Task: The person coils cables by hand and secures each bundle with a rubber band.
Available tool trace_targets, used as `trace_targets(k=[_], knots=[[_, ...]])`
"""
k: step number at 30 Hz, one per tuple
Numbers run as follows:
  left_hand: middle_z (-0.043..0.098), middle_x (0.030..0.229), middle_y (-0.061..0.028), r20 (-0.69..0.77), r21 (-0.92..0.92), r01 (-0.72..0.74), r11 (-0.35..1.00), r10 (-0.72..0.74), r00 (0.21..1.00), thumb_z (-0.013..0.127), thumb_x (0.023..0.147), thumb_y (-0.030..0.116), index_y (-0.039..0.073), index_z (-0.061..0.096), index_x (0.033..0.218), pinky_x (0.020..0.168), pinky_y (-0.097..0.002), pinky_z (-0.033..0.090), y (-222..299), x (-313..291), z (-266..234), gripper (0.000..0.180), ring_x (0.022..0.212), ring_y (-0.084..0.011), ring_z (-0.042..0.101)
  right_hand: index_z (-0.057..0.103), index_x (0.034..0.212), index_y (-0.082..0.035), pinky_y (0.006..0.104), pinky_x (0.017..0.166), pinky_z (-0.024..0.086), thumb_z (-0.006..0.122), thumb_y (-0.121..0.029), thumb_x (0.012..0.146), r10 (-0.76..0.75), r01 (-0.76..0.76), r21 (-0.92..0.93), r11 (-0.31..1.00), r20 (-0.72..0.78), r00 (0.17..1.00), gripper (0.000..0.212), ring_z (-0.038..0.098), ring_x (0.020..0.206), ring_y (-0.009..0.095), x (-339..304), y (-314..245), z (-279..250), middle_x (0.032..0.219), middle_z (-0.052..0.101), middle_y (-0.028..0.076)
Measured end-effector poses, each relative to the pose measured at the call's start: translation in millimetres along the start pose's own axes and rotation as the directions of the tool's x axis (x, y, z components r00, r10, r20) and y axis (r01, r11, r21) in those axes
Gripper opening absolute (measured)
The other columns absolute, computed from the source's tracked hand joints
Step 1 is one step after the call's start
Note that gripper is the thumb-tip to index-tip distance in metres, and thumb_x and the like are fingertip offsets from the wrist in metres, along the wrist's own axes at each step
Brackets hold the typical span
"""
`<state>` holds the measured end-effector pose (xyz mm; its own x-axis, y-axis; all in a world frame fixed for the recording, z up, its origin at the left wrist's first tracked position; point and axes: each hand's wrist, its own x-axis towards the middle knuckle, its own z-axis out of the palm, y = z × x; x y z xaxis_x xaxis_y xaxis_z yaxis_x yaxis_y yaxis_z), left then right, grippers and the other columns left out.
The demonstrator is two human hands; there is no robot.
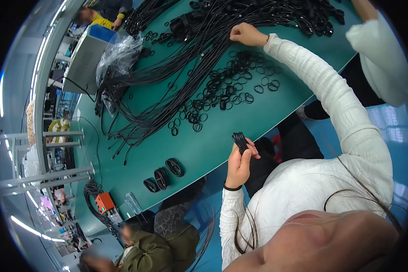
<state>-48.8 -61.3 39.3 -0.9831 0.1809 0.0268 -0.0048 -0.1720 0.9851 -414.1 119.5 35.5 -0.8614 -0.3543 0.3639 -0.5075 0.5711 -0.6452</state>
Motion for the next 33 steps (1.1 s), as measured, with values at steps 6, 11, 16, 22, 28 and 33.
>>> trace_targets(k=[6,11,16,22,28,33], knots=[[0.05,0.102,-0.0087,-0.207,-0.068,-0.105,0.992,0.089,0.974,0.044,0.097,0.012,-0.002,0.05,0.088,0.089,-0.0369,0.046,13,34,-3,0.018,0.101,-0.023,0.055,0.065,0.084,-0.007,0.0237,0.05,0.041,0.065,-0.023,0.084,0.271,-0.387,0.392,0.835,0.318,0.908,0.017,0.046,0.059,0.008,-22,-34,-20,0.072,0.056,-0.001],[0.052,0.101,-0.0086,-0.319,0.004,-0.188,0.982,0.179,0.931,0.048,0.097,0.017,0.001,0.048,0.087,0.098,-0.0414,0.041,27,142,-17,0.019,0.117,-0.0232,0.048,0.064,0.086,-0.008,0.0194,0.05,0.039,0.063,-0.023,0.085,0.08,-0.299,0.46,0.836,0.437,0.896,0.015,0.046,0.059,0.004,-57,-84,-38,0.07,0.055,-0.005],[0.054,0.096,-0.0068,-0.221,-0.301,-0.178,0.937,0.113,0.969,0.047,0.098,0.021,0.003,0.05,0.09,0.088,-0.037,0.046,18,190,-13,0.02,0.092,-0.0164,0.053,0.062,0.083,0.0,0.0235,0.061,0.045,0.061,-0.014,0.084,-0.151,-0.004,0.486,0.874,0.28,0.948,0.014,0.055,0.066,0.008,-68,-85,-20,0.072,0.062,0.001],[0.053,0.089,-0.0036,-0.27,-0.254,-0.159,0.954,0.088,0.959,0.046,0.098,0.023,0.005,0.051,0.089,0.073,-0.0311,0.044,6,204,-4,0.021,0.081,-0.0136,0.05,0.06,0.084,-0.002,0.0229,0.055,0.043,0.058,-0.016,0.087,0.016,-0.082,0.542,0.836,0.126,0.992,0.014,0.053,0.061,0.008,-71,-71,-21,0.071,0.059,0.0],[0.051,0.089,-0.0092,-0.39,0.44,0.025,0.898,0.166,0.906,0.047,0.097,0.021,0.0,0.054,0.083,0.07,-0.0323,0.042,1,208,-28,0.026,0.075,-0.0162,0.049,0.06,0.088,-0.004,0.0232,0.051,0.04,0.059,-0.019,0.088,0.268,-0.393,0.726,0.565,0.289,0.919,0.015,0.049,0.058,0.006,-66,-62,-24,0.074,0.057,-0.002],[0.05,0.088,-0.014,-0.263,0.806,-0.061,0.588,0.448,0.854,0.047,0.095,0.019,-0.002,0.056,0.083,0.071,-0.0368,0.041,23,208,-18,0.026,0.075,-0.0241,0.051,0.062,0.085,-0.005,0.0251,0.057,0.044,0.063,-0.018,0.085,-0.056,0.099,0.321,0.942,-0.143,0.988,0.013,0.053,0.068,0.01,-72,-52,-15,0.089,0.055,0.001]])
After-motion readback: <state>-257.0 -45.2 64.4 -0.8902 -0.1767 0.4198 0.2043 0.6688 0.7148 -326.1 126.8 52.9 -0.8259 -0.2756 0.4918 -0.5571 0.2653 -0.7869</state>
